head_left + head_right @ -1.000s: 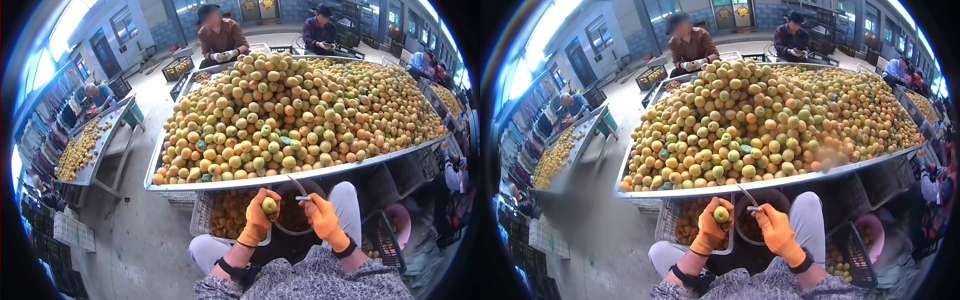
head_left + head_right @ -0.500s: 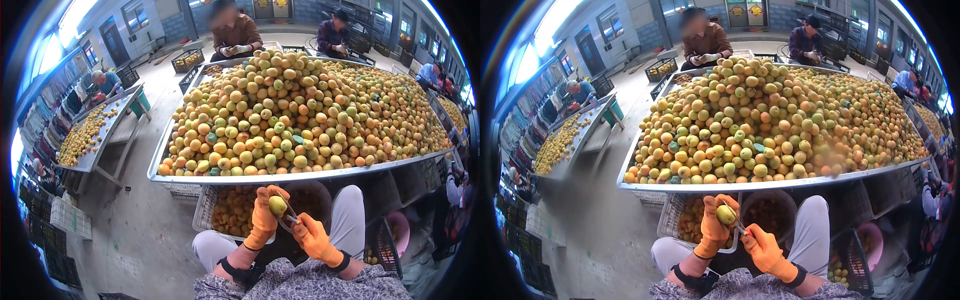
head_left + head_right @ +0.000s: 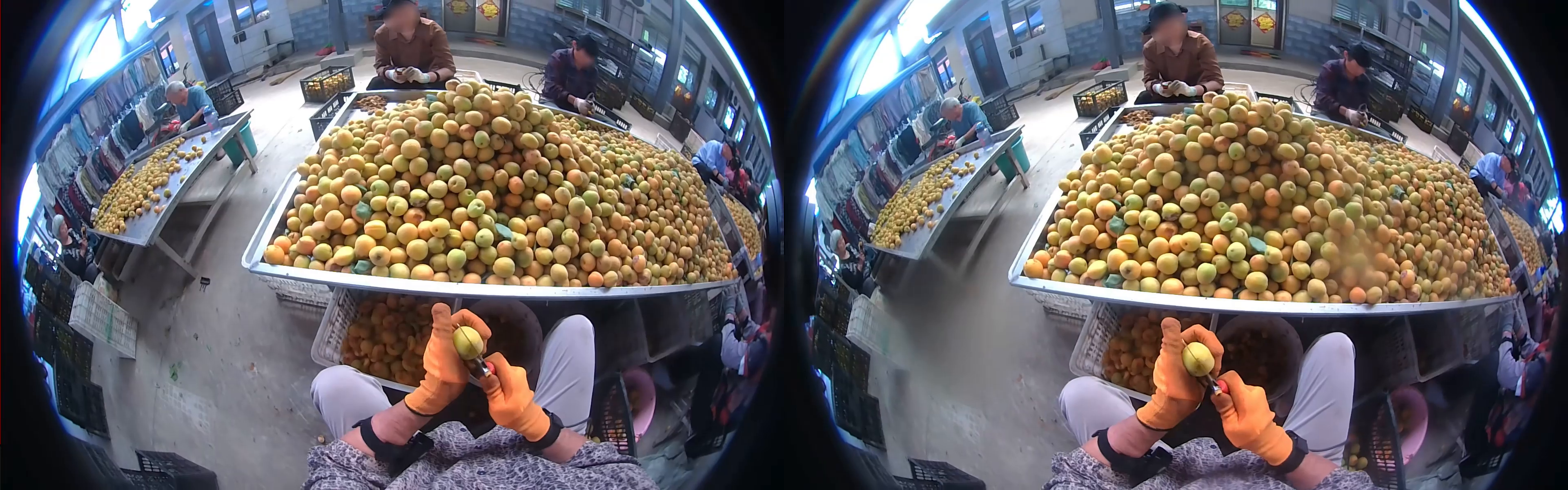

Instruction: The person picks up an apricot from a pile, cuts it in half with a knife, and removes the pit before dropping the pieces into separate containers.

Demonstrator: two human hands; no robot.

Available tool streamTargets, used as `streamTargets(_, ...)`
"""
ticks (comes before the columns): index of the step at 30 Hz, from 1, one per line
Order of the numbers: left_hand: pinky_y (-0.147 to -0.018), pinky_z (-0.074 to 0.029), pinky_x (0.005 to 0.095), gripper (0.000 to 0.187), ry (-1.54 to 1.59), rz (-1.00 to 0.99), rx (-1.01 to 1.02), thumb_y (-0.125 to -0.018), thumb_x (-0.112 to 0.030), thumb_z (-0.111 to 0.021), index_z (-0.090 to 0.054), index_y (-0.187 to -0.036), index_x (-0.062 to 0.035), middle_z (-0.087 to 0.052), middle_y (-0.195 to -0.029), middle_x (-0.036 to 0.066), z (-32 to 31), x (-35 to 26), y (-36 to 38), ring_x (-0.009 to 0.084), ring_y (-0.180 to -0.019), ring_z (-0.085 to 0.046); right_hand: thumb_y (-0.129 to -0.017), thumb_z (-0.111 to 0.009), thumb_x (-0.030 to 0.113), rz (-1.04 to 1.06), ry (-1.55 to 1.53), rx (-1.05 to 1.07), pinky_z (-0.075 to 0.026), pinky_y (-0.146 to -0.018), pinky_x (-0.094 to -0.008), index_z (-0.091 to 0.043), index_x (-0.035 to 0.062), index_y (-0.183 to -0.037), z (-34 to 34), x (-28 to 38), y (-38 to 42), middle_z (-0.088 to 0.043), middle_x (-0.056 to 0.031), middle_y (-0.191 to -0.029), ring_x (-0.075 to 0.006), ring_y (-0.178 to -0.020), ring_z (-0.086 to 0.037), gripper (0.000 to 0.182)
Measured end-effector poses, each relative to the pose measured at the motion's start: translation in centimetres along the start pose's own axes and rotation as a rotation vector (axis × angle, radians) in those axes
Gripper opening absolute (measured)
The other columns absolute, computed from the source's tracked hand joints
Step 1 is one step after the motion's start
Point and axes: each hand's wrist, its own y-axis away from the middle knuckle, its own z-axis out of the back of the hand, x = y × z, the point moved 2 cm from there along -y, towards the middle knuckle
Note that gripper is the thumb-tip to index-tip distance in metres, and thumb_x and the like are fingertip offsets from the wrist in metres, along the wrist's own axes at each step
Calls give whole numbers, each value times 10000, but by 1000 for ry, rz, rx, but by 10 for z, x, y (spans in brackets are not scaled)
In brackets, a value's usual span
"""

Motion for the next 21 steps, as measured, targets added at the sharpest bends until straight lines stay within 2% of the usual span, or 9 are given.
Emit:
streamTargets(8,-482,-358,227,748,-22,-11,-155,-944,-702,-238,-554,-716,-64,-494,-574,18,6,5,-2,107,-508,-450,-1001,-484,281,15,-6,8,-389,-496,-360,-504,5,-942,-13,-8,-8,-516,-153,-627,-308,-510,-522,283)
streamTargets(10,-521,-370,226,806,-75,-43,-178,-956,-686,-162,-588,-699,-52,-532,-621,3,6,4,-4,83,-542,-462,-1003,-480,272,-8,7,29,-396,-502,-358,-511,-1,-963,-16,-5,-6,-521,-157,-639,-310,-522,-523,277)
streamTargets(12,-534,-375,223,797,-80,-30,-170,-960,-678,-168,-595,-726,-47,-538,-638,3,0,-2,1,80,-560,-468,-1005,-478,276,-22,5,-52,-414,-521,-342,-530,-30,-1086,-20,-1,-1,-540,-143,-670,-297,-555,-537,320)
streamTargets(14,-548,-379,220,789,-93,-22,-145,-965,-669,-174,-603,-753,-42,-543,-655,3,0,-1,1,78,-577,-475,-998,-484,289,41,4,-157,-411,-508,-358,-513,-14,-1014,-26,7,-3,-521,-159,-644,-336,-543,-537,305)
streamTargets(16,-603,-406,218,704,-47,-186,45,-980,-616,-246,-612,-914,-18,-568,-741,16,-2,-1,-3,78,-636,-497,-991,-490,303,116,14,-272,-408,-495,-375,-495,2,-941,-23,8,-4,-503,-174,-618,-376,-531,-537,305)
streamTargets(17,-652,-420,226,592,-93,-305,176,-972,-543,-364,-569,-1099,-3,-574,-831,37,-4,-6,-3,89,-703,-510,-990,-481,304,126,-48,-271,-410,-501,-370,-506,-11,-974,-21,2,-3,-511,-168,-628,-358,-532,-544,316)
streamTargets(18,-734,-467,250,527,8,-298,323,-945,-459,-480,-531,-1200,-1,-604,-918,71,-5,-13,-4,122,-803,-568,-990,-472,305,137,-108,-266,-412,-506,-364,-517,-24,-1006,-17,-6,-4,-520,-162,-637,-340,-532,-551,333)
streamTargets(20,-852,-481,291,588,-190,-195,444,-958,-486,-513,-504,-1237,32,-625,-938,106,-11,-27,1,183,-917,-606,-988,-462,299,163,-156,-224,-420,-513,-349,-525,-49,-1115,-8,-13,-6,-555,-151,-670,-310,-532,-563,376)
streamTargets(21,-921,-478,313,591,91,-2,494,-913,-392,-638,-488,-1288,38,-648,-1041,145,-12,-27,4,207,-1016,-616,-989,-461,302,151,-158,-222,-423,-516,-344,-519,-53,-1157,-4,-10,-6,-568,-153,-688,-305,-535,-566,396)
